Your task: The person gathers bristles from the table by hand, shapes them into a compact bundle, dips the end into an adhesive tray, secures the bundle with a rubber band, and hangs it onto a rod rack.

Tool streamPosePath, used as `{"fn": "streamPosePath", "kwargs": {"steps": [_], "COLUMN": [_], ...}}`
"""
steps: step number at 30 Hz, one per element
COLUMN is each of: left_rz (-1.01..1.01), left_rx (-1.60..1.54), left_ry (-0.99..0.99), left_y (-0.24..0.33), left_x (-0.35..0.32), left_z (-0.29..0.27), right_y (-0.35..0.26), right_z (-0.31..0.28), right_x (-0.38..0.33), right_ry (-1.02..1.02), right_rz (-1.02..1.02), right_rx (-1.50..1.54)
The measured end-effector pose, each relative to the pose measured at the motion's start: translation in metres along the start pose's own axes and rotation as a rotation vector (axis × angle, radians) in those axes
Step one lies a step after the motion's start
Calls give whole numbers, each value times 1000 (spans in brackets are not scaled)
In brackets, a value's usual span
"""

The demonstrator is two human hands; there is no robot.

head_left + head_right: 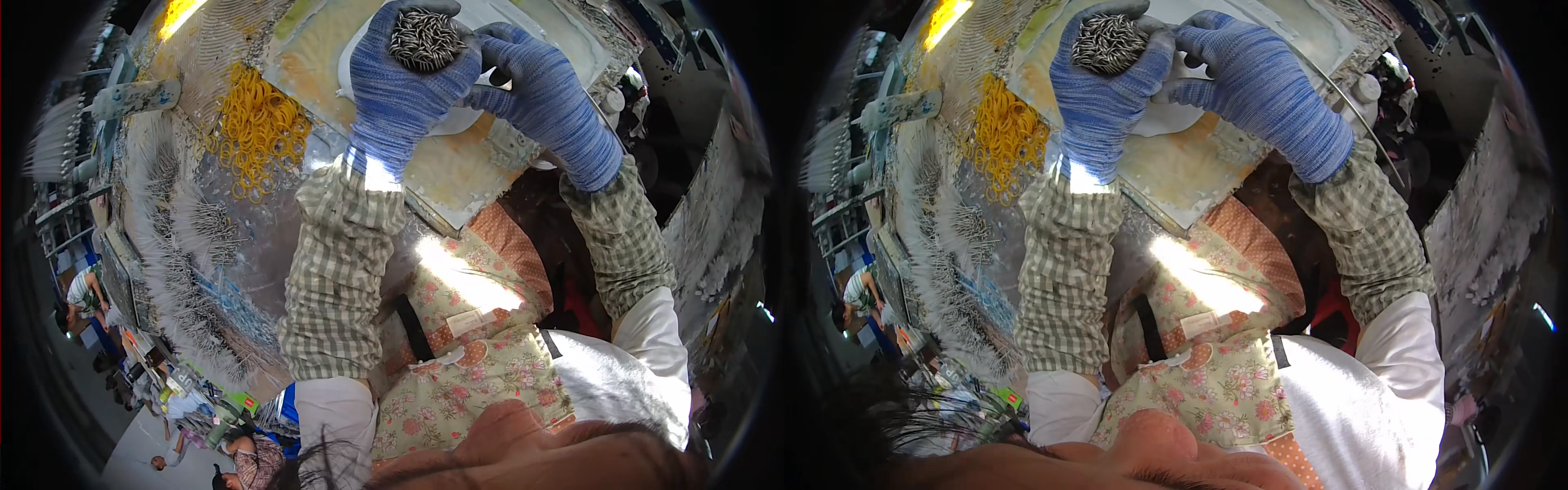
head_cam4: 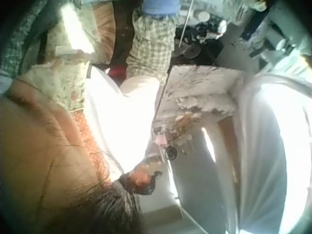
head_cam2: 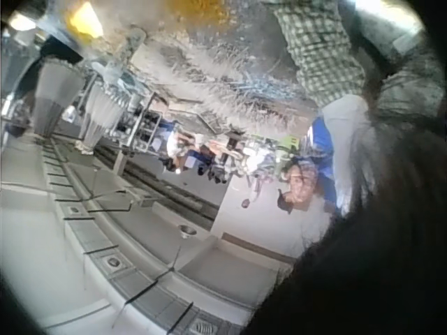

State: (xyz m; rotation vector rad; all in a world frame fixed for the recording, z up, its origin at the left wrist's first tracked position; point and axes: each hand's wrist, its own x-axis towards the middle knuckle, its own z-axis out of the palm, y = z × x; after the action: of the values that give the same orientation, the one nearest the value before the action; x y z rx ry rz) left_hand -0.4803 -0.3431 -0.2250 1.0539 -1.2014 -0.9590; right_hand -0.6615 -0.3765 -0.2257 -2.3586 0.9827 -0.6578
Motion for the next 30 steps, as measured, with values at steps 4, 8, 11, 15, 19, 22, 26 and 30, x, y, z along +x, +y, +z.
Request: {"fn": "streamPosePath", "kwargs": {"steps": [4, 8, 11, 15, 19, 22, 26, 30], "left_rz": [-49, 71, 93, 75, 74, 77, 83, -69], "left_rx": [85, 86, 67, 55, 46, 28, 46, -53], "left_ry": [27, -9, -10, -21, -33, -30, -20, -29], "left_y": [-1, -19, -22, -22, -23, -20, -24, -13], "left_x": [-3, -5, -7, -6, -6, -6, -6, -6], "left_z": [5, -2, 0, -3, -1, -4, 1, -1], "right_y": [5, 6, 11, 10, -1, -22, -5, -11], "right_z": [2, 10, 14, -2, 8, -2, 16, 10], "right_x": [-8, -9, -13, -5, -9, -4, -8, -2], "right_ry": [-24, -20, -8, -72, 93, -22, 66, 7], "right_rz": [34, 62, 65, -87, -50, 152, 558, 372], "right_rx": [53, 51, -55, 1, 146, 248, 1206, 863]}}
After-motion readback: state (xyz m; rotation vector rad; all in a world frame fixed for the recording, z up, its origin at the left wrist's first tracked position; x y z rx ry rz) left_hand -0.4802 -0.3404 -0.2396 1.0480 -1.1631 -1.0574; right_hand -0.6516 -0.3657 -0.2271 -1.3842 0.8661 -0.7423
